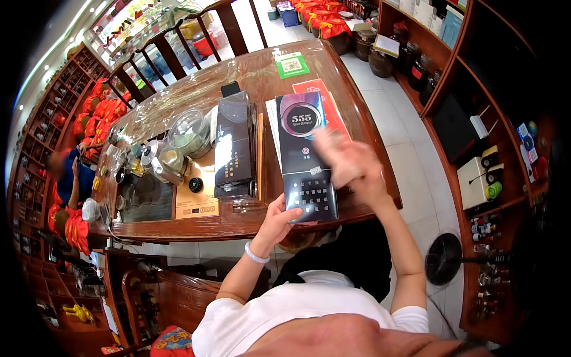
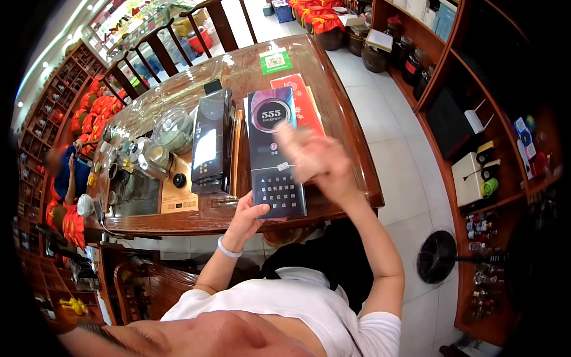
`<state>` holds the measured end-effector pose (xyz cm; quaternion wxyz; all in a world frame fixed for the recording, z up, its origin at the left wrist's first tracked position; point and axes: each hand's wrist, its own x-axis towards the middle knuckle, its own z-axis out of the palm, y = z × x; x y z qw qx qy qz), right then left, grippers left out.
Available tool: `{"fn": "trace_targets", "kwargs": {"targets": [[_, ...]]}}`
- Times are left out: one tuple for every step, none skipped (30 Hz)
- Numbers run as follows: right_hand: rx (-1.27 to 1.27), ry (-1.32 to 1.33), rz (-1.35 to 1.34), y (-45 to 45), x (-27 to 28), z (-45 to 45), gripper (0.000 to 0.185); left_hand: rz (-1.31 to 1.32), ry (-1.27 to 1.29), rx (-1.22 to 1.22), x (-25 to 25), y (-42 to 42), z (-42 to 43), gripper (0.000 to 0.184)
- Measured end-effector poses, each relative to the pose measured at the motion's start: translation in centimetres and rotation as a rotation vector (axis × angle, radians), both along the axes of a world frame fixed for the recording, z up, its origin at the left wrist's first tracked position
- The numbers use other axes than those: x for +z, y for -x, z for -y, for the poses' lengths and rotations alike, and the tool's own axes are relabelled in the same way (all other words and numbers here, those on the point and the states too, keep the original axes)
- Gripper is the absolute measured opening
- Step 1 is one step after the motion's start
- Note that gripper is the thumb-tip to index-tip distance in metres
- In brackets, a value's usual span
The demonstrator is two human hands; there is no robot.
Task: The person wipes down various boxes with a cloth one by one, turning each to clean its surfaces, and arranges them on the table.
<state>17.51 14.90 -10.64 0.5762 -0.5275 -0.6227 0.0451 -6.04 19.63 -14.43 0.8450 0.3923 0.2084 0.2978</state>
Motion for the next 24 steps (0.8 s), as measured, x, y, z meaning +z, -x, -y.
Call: {"fn": "trace_targets", "kwargs": {"targets": [[0.072,0.003,0.263,2.0,1.8,0.5,0.039,0.007,0.005,-0.016,-0.2,-0.1,0.0,0.048],[0.159,0.061,0.375,4.1,1.9,1.0,0.043,0.055,0.101,-0.044,1.2,-0.1,0.4,0.045],[0.247,0.117,0.487,5.6,1.8,1.6,0.048,0.031,0.071,0.074,-0.3,0.0,0.5,0.044],[0.242,0.117,0.485,6.2,1.3,1.6,0.048,0.043,0.176,0.110,-1.6,0.1,0.3,0.044],[0.231,0.122,0.504,6.7,0.9,1.4,0.053,0.055,0.279,0.147,-1.5,0.0,0.3,0.044],[0.219,0.125,0.523,7.0,0.8,1.2,0.058,0.053,0.274,0.144,-1.4,0.1,0.4,0.044],[0.216,0.122,0.518,6.8,0.8,0.6,0.058,-0.003,0.102,0.066,-1.3,0.4,0.5,0.046],[0.159,0.078,0.536,6.4,1.6,-0.5,0.060,-0.062,-0.068,-0.012,-0.8,0.7,0.9,0.048],[0.101,0.035,0.551,5.9,2.2,-1.5,0.063,-0.059,-0.058,-0.127,0.3,0.5,1.0,0.055],[0.053,0.051,0.532,5.2,2.5,-2.5,0.065,-0.054,-0.069,-0.126,1.1,0.4,1.6,0.055],[-0.011,0.030,0.528,4.7,2.6,-3.8,0.068,-0.050,-0.082,-0.130,1.5,0.1,1.9,0.055],[-0.048,0.044,0.552,3.5,2.5,-5.5,0.070,-0.040,-0.055,-0.184,1.4,0.1,2.2,0.056],[-0.067,0.045,0.544,2.5,3.1,-6.6,0.070,-0.048,-0.059,-0.202,1.4,0.2,2.5,0.056],[-0.213,0.029,0.567,1.4,3.9,-7.5,0.068,-0.053,-0.055,-0.237,1.5,0.3,2.8,0.056],[-0.359,0.013,0.589,0.3,4.6,-8.2,0.065,-0.058,-0.049,-0.270,1.5,0.5,3.0,0.057],[-0.354,0.247,0.491,-1.0,5.5,-9.0,0.059,-0.086,-0.079,-0.263,1.4,0.6,3.2,0.058],[-0.339,0.476,0.389,-2.1,6.3,-9.3,0.057,-0.089,-0.084,-0.271,1.4,0.7,3.4,0.058],[-0.326,0.511,0.346,-3.0,7.7,-8.4,0.057,-0.092,-0.107,-0.265,1.4,0.7,3.5,0.056],[-0.328,0.506,0.344,-3.9,7.3,-8.2,0.057,-0.095,-0.130,-0.256,1.4,0.7,3.5,0.055],[-0.319,0.441,0.201,-4.8,6.3,-8.1,0.053,-0.109,-0.141,-0.272,1.5,0.8,3.4,0.056],[-0.308,0.375,0.061,-5.8,5.3,-8.2,0.048,-0.106,-0.144,-0.271,1.5,0.8,3.2,0.056],[-0.307,0.378,0.064,-6.8,4.1,-8.1,0.048,-0.117,-0.141,-0.267,1.2,0.7,3.2,0.055],[-0.362,0.292,-0.113,-7.4,3.5,-7.8,0.039,-0.128,-0.135,-0.264,1.0,0.6,3.2,0.055],[-0.417,0.204,-0.289,-8.0,3.0,-7.4,0.030,-0.125,-0.129,-0.264,0.8,0.5,3.2,0.055]]}}
